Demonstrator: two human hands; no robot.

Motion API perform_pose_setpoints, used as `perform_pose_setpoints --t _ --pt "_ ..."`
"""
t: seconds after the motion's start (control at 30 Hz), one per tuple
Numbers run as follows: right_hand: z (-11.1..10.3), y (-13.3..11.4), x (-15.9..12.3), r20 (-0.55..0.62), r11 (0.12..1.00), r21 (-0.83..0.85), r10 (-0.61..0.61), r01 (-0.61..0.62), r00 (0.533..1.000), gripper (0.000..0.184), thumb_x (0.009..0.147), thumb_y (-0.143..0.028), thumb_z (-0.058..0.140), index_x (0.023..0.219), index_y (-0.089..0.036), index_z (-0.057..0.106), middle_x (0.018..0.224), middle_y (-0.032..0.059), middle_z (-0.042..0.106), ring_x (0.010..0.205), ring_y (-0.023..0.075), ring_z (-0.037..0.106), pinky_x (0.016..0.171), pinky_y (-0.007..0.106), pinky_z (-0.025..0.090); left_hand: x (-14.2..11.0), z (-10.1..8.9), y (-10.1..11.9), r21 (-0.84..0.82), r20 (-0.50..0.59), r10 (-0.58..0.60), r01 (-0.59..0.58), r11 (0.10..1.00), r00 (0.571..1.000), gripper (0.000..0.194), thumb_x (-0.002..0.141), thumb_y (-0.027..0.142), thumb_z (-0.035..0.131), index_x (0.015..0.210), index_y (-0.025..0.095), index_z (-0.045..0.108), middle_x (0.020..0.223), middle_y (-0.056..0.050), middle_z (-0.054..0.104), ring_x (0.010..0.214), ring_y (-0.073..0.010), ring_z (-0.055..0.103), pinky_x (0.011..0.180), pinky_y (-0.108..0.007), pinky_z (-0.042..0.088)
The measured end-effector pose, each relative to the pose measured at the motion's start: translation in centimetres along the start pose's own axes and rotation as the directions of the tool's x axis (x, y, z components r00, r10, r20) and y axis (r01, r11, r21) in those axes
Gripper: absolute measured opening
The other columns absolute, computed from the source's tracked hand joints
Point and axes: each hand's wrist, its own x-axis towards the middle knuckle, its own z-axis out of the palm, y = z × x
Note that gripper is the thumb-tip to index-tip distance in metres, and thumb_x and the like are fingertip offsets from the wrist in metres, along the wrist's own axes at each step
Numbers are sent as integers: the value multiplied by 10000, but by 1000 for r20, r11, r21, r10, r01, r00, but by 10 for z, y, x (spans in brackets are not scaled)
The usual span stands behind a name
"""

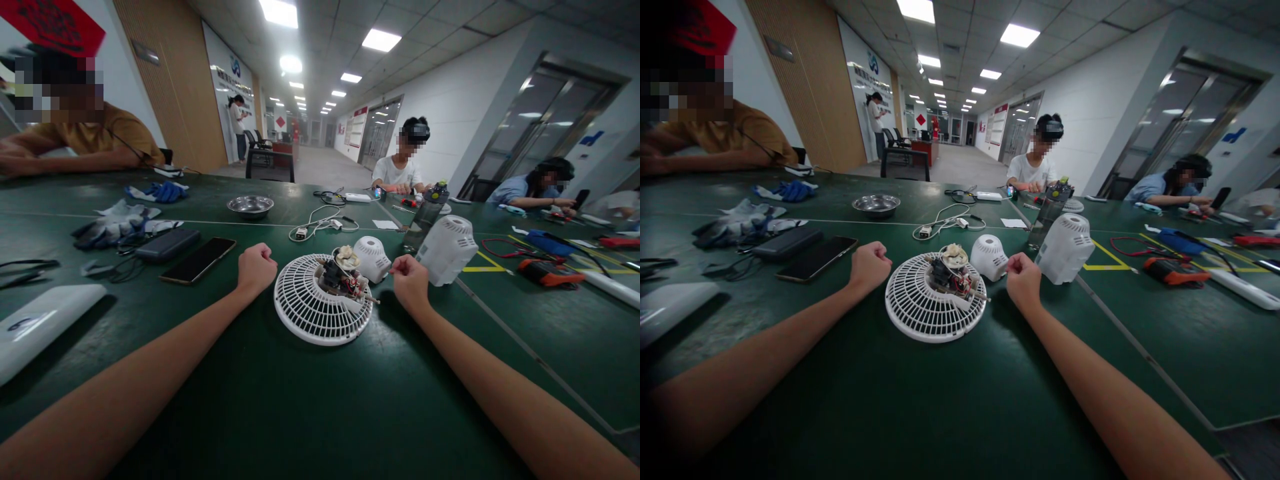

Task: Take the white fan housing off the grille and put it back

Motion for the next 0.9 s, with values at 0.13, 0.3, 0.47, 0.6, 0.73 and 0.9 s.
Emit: perform_pose_setpoints --t 0.13,0.3,0.47,0.6,0.73,0.9 --pt "5 2 4 70 974 -185 -122 133 990 586 698 -279 651 1264 -175 545 1242 147 600 1095 295 593 929 457 488 0 2 -1 -1 -6 15 -15 1000 1000 189 614 51 525 608 209 422 581 15 541 598 -164 559 561 -270 355" --pt "12 5 5 286 976 -208 3 59 958 890 673 -402 763 1450 -226 366 1134 103 643 996 295 639 907 480 501 -1 2 3 13 0 29 -29 999 1000 210 631 59 525 590 214 390 556 23 493 570 -157 522 547 -275 326" --pt "13 3 7 162 966 17 251 -257 954 785 680 -480 760 1352 -252 425 768 -25 622 683 219 633 751 439 553 -3 1 7 29 11 20 -20 999 1000 243 638 67 529 575 216 347 556 26 470 564 -148 503 547 -277 320" --pt "14 -19 -1 174 773 526 309 -354 935 679 778 -508 667 1338 -296 347 1010 14 647 788 207 674 706 398 594 -4 0 9 44 22 16 -17 999 1000 253 645 70 526 572 217 334 556 26 451 571 -150 494 549 -279 315" --pt "16 -53 -19 200 853 487 97 -185 975 739 800 -449 691 1397 -299 283 991 27 666 849 227 682 779 417 602 -5 0 8 50 39 54 -56 997 998 234 664 72 523 588 219 357 570 21 474 579 -158 509 562 -281 329" --pt "15 -79 -37 298 935 350 -163 51 941 872 764 -397 768 1450 -311 236 1095 72 660 886 250 683 825 478 606 -3 1 3 44 73 111 -114 992 991 177 681 60 511 700 224 447 681 -1 552 645 -181 544 606 -287 383"
